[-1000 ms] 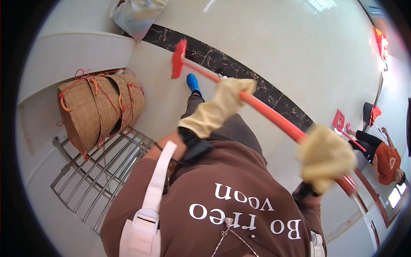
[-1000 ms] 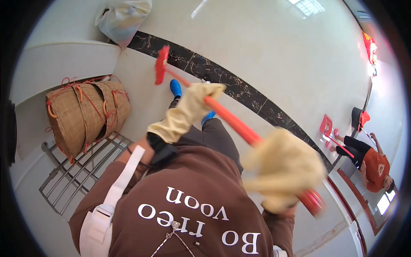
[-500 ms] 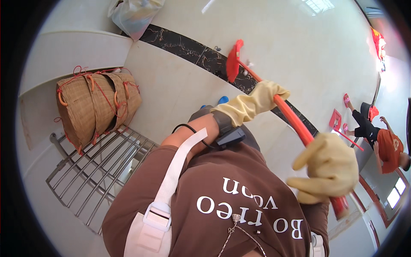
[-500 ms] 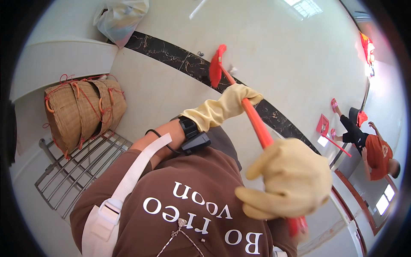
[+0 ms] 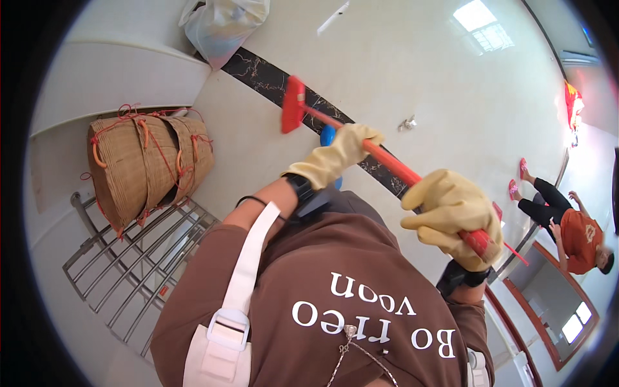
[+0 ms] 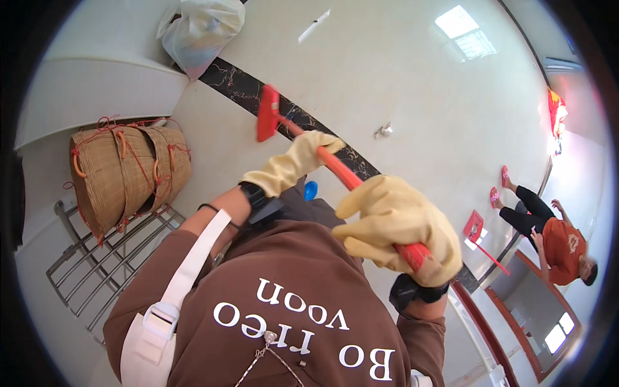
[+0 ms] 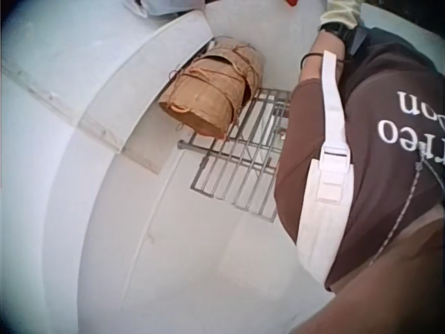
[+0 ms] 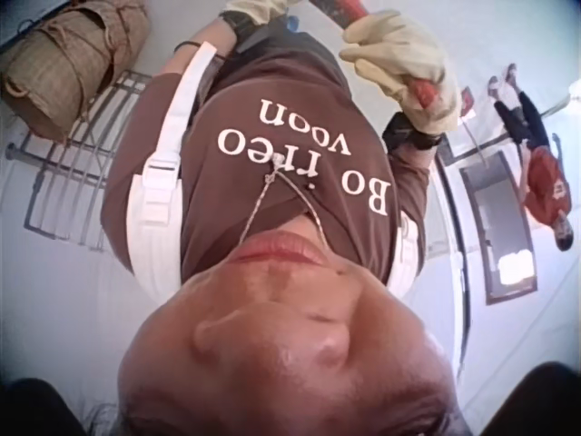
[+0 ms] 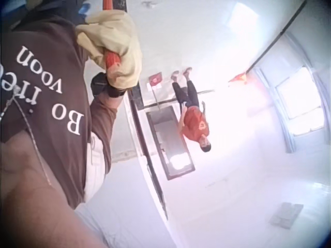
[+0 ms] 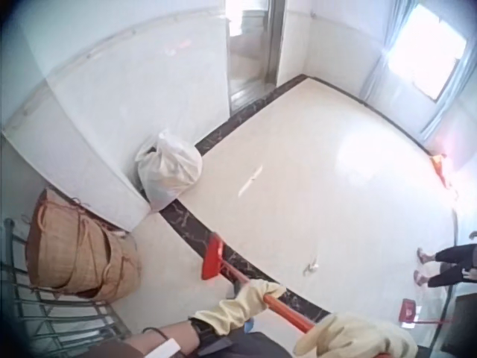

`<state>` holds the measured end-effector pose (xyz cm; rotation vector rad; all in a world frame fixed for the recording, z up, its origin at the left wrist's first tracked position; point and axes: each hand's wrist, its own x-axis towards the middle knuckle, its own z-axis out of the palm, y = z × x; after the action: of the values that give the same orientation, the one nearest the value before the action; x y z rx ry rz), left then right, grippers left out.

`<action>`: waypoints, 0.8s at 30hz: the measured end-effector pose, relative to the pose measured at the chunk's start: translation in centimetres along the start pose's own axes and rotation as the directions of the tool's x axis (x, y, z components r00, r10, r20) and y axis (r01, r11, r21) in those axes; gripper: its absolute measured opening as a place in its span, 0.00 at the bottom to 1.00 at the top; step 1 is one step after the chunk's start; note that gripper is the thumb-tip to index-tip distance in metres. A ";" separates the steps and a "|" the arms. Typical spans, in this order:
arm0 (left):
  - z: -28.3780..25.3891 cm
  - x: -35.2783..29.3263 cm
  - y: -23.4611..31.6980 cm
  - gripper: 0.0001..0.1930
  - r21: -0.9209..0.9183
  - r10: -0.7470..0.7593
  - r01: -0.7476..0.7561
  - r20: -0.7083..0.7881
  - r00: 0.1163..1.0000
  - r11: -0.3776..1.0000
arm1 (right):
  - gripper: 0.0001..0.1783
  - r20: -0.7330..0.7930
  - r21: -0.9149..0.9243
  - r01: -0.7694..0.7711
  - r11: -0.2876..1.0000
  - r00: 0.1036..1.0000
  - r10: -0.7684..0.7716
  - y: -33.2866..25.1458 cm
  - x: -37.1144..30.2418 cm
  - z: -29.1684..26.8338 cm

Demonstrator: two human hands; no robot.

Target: The recorder wipes window frames and glass with a purple cloth, wipes a wooden door, and then sweeps the tiled floor using a red broom.

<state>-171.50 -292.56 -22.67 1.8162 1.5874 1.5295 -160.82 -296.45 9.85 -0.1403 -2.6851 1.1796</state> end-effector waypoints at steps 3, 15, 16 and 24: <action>-2.4 6.9 1.3 0.06 -0.284 0.006 -0.012 -0.022 1.000 0.959 | 0.09 0.175 -0.148 0.143 0.979 0.978 -0.116 -1.1 5.3 -0.9; -15.1 13.6 1.5 0.04 -0.092 -0.073 0.062 -0.119 0.990 0.994 | 0.19 0.542 0.155 0.456 0.876 0.703 -0.461 -4.4 22.0 -8.0; -16.0 13.2 -0.4 0.05 0.011 -0.148 0.149 -0.100 0.984 0.989 | 0.04 0.440 -0.023 0.432 0.902 0.814 -0.379 -3.7 22.4 -8.3; -25.2 12.6 -22.1 0.13 -0.302 -0.505 0.464 -0.068 0.861 0.833 | 0.15 0.389 0.143 -0.017 0.990 0.920 -0.040 13.7 38.1 -8.1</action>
<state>-206.34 -284.28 -23.08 1.0602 1.6356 1.5577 -196.11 -274.96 10.71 0.1516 -2.9094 1.5349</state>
